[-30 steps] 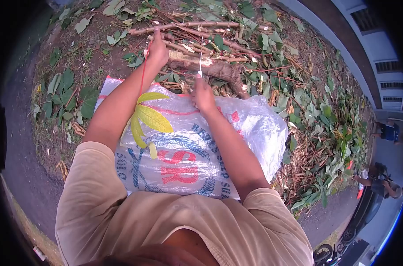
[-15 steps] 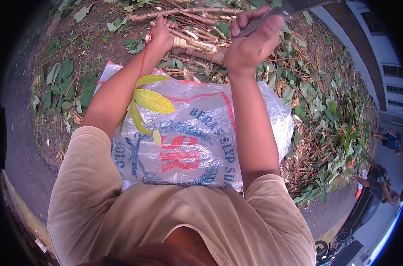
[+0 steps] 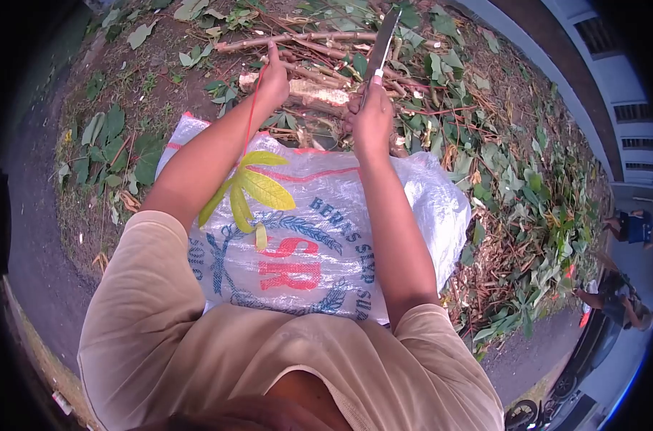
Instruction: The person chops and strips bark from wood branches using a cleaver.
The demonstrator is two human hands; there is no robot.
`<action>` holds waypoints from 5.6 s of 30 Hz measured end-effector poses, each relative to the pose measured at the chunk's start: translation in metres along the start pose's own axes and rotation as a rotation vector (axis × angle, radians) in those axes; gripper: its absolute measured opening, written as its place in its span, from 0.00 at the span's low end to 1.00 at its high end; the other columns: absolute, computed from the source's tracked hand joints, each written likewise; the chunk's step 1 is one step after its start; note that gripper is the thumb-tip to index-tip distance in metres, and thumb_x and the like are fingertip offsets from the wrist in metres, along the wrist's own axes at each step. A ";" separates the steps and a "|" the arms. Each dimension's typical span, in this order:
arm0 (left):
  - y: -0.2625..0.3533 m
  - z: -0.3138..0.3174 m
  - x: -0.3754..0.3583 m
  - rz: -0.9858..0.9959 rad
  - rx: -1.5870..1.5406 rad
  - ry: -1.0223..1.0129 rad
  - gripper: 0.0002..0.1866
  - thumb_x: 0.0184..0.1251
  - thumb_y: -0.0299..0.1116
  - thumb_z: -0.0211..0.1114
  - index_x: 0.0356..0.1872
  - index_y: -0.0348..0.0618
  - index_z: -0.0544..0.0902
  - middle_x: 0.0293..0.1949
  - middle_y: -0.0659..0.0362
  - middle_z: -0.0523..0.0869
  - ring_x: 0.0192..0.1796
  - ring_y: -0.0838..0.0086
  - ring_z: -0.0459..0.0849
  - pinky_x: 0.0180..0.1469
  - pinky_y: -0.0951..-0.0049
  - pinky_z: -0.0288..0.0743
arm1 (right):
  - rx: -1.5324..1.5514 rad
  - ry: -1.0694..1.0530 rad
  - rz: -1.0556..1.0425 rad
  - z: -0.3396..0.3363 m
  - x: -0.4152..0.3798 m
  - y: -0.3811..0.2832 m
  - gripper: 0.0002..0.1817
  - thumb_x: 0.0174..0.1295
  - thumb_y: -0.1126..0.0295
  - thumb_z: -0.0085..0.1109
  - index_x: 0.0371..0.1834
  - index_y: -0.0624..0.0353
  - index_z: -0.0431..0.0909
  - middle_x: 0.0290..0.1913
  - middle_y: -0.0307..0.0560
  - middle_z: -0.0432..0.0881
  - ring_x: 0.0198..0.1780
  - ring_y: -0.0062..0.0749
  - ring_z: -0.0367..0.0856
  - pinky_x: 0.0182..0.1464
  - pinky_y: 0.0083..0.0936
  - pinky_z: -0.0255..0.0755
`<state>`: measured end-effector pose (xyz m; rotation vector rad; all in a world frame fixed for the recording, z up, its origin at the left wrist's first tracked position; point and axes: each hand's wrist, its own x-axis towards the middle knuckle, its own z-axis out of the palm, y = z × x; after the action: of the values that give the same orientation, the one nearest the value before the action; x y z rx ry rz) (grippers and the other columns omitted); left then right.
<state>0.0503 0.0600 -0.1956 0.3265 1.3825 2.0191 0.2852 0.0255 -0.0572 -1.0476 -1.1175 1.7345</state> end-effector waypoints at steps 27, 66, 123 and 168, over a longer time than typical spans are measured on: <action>0.112 -0.049 -0.005 -0.008 1.437 -0.682 0.30 0.72 0.66 0.66 0.36 0.45 0.92 0.22 0.60 0.81 0.25 0.74 0.80 0.32 0.67 0.77 | 0.271 -0.112 0.449 -0.019 0.009 0.032 0.26 0.82 0.40 0.45 0.39 0.52 0.67 0.24 0.33 0.63 0.19 0.19 0.57 0.21 0.22 0.54; 0.087 -0.049 0.007 0.084 1.528 -0.953 0.30 0.83 0.58 0.58 0.34 0.36 0.83 0.20 0.61 0.72 0.25 0.73 0.68 0.32 0.61 0.65 | -0.075 -0.109 -0.063 -0.016 -0.003 -0.034 0.26 0.82 0.41 0.42 0.47 0.55 0.71 0.24 0.35 0.65 0.20 0.19 0.59 0.23 0.23 0.55; 0.072 -0.048 0.008 0.306 1.695 -0.868 0.15 0.65 0.44 0.77 0.44 0.45 0.92 0.42 0.47 0.92 0.49 0.52 0.91 0.54 0.52 0.82 | -0.337 -0.143 0.476 -0.013 0.013 0.068 0.25 0.81 0.42 0.49 0.41 0.56 0.70 0.21 0.36 0.64 0.17 0.21 0.61 0.19 0.25 0.59; 0.046 -0.037 -0.004 0.336 1.520 -0.937 0.14 0.75 0.40 0.67 0.54 0.46 0.83 0.48 0.46 0.89 0.53 0.50 0.88 0.55 0.53 0.79 | 0.346 -0.139 0.726 -0.043 0.028 0.053 0.27 0.81 0.40 0.46 0.37 0.53 0.70 0.22 0.33 0.63 0.17 0.16 0.57 0.19 0.17 0.54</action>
<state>0.0160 0.0204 -0.1686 1.8934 1.8829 0.3406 0.3063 0.0478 -0.1243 -1.2024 -0.4872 2.4895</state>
